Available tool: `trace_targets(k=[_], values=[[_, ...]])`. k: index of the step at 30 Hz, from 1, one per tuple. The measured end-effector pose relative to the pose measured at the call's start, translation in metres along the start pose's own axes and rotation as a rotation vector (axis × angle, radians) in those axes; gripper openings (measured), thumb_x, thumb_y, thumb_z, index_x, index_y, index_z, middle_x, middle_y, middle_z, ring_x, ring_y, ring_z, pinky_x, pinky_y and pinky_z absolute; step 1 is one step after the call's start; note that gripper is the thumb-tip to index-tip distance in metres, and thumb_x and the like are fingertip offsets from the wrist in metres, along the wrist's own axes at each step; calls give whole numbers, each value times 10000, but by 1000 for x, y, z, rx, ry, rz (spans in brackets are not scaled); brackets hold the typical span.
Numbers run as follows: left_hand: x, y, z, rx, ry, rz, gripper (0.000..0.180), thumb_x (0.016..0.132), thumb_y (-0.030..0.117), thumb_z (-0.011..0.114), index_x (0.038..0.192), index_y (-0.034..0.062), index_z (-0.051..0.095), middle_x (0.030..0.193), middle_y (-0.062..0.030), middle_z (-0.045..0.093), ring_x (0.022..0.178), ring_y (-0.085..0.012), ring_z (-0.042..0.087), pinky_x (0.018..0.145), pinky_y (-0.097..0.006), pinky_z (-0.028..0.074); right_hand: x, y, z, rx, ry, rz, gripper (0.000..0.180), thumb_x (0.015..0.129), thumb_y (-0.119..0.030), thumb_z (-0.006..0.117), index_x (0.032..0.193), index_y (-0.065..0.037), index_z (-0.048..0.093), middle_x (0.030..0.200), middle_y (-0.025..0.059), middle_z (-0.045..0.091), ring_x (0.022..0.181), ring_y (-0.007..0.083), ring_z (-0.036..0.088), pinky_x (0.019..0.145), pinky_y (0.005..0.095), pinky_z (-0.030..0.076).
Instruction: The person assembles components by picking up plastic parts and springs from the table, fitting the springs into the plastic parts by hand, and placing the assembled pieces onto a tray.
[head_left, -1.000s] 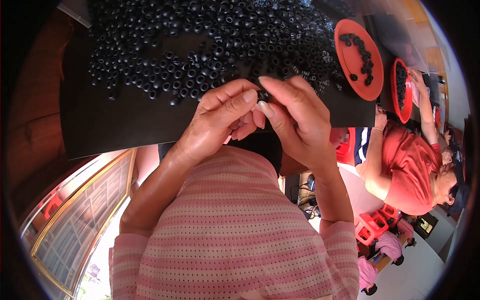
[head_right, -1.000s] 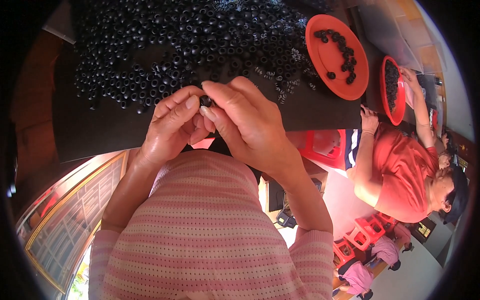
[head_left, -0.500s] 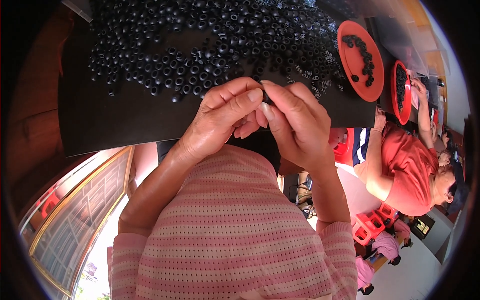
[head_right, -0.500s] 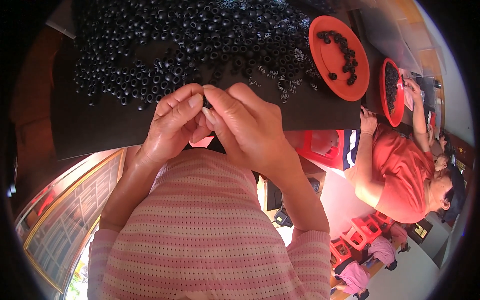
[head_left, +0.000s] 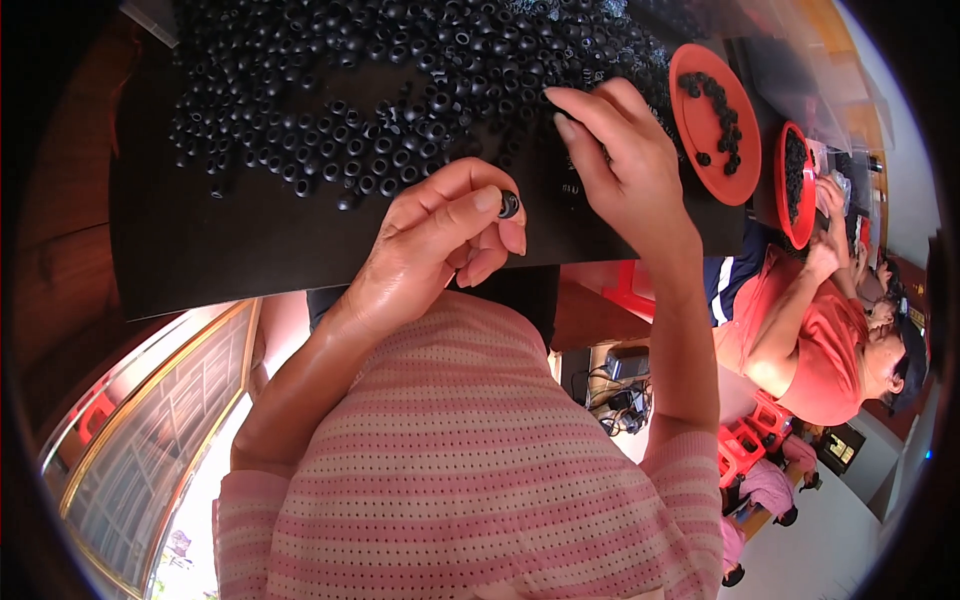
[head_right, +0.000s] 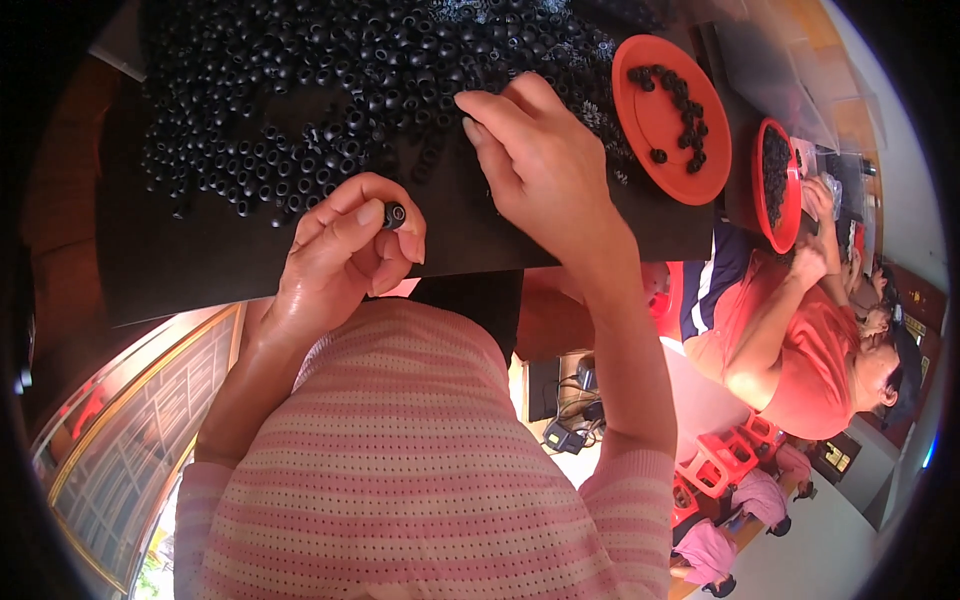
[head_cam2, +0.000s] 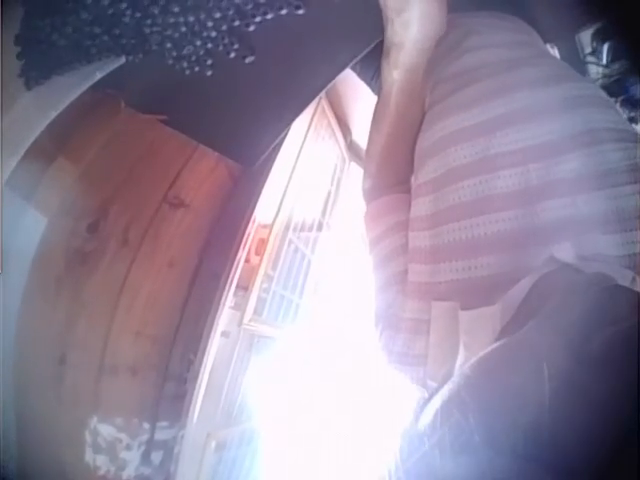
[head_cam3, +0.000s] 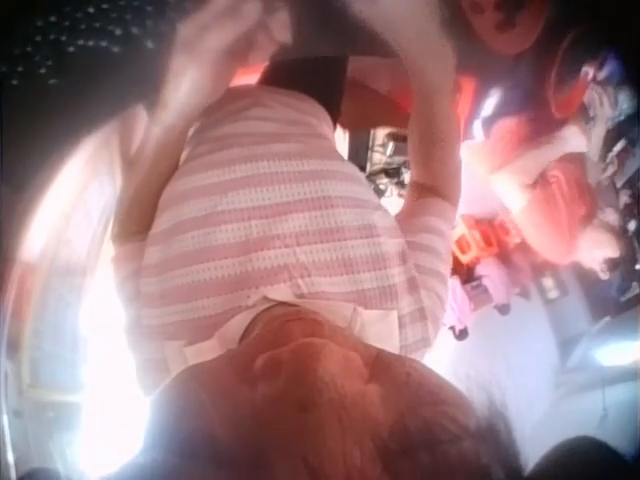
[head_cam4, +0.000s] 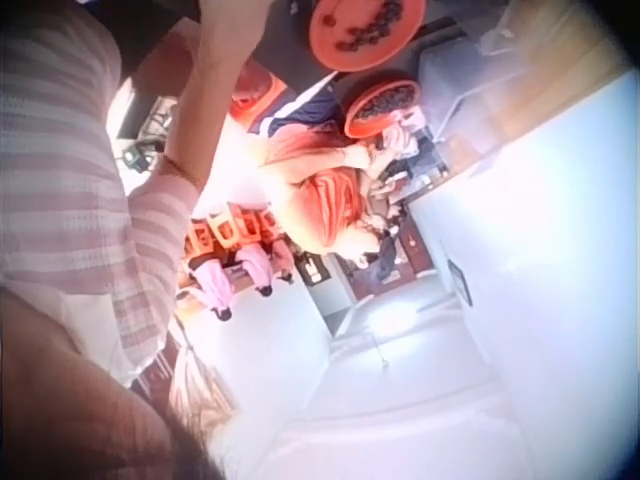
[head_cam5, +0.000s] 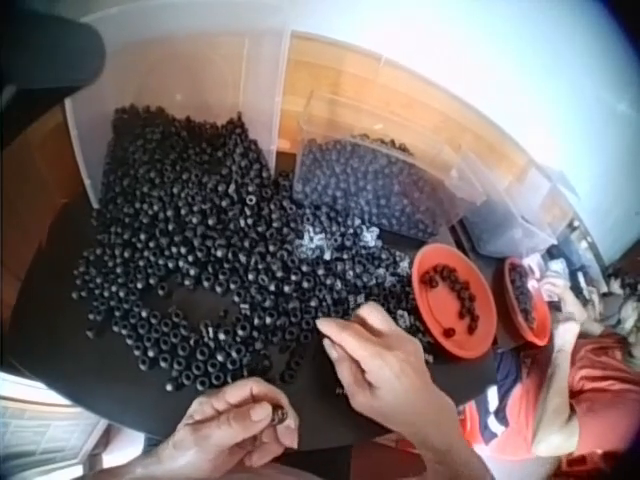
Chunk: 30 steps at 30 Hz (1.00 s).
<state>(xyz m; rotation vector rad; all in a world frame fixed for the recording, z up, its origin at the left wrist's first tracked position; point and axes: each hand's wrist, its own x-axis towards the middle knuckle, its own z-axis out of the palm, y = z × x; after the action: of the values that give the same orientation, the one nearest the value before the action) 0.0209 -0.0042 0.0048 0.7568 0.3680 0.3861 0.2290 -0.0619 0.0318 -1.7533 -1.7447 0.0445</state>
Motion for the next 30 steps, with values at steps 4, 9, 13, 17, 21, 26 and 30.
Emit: trace_targets(k=[4, 9, 13, 17, 21, 26, 30], values=[[-1, 7, -3, -54, -2, -29, 321, 1013, 312, 487, 1073, 0, 530, 862, -115, 604, 540, -79, 406, 490, -222, 316, 16, 21, 6, -228, -128, -31, 158, 844, -100, 677, 1001, -111, 697, 850, 51, 585, 726, 275, 635, 580, 399, 489], [0, 4, -6, -105, -8, -17, 323, 1007, 310, 491, 1033, -10, 524, 811, -118, 600, 544, -81, 433, 488, -223, 329, 24, 20, -4, -147, -122, -16, 144, 862, -90, 647, 999, -102, 692, 897, 61, 590, 759, 290, 642, 615, 409, 501], [1, 5, -5, -82, -15, -41, 312, 1009, 292, 484, 1013, -16, 531, 781, -121, 599, 538, -88, 441, 484, -227, 338, 20, 21, -4, -191, -198, 39, 142, 872, -100, 639, 1010, -99, 674, 903, 60, 586, 756, 298, 635, 627, 406, 503], [2, 3, -7, -100, -42, -37, 294, 1008, 267, 477, 995, -20, 539, 776, -125, 606, 527, -99, 443, 480, -232, 349, 21, 23, -13, -247, -175, 36, 144, 876, -95, 632, 1014, -98, 673, 905, 66, 586, 761, 297, 635, 632, 405, 503], [2, 2, -7, -82, -48, -45, 288, 1007, 253, 485, 990, -27, 549, 784, -129, 613, 525, -104, 445, 481, -234, 362, 25, 26, -12, -152, -166, 91, 135, 880, -76, 615, 1004, -86, 667, 915, 71, 589, 770, 303, 633, 638, 397, 500], [2, 2, -5, -50, -34, -72, 248, 1010, 229, 507, 1001, -8, 576, 776, -97, 620, 534, -86, 455, 478, -218, 343, 31, 29, -5, -207, -214, 42, 167, 887, -53, 634, 1054, -45, 639, 902, 86, 566, 745, 255, 601, 648, 348, 474], [3, 2, -3, -4, -36, -65, 253, 1019, 216, 479, 1022, -19, 572, 785, -124, 613, 537, -105, 455, 477, -225, 352, 35, 29, -7, -315, -243, 53, 153, 893, -73, 626, 1045, -56, 619, 935, 95, 578, 794, 288, 619, 671, 387, 485]])
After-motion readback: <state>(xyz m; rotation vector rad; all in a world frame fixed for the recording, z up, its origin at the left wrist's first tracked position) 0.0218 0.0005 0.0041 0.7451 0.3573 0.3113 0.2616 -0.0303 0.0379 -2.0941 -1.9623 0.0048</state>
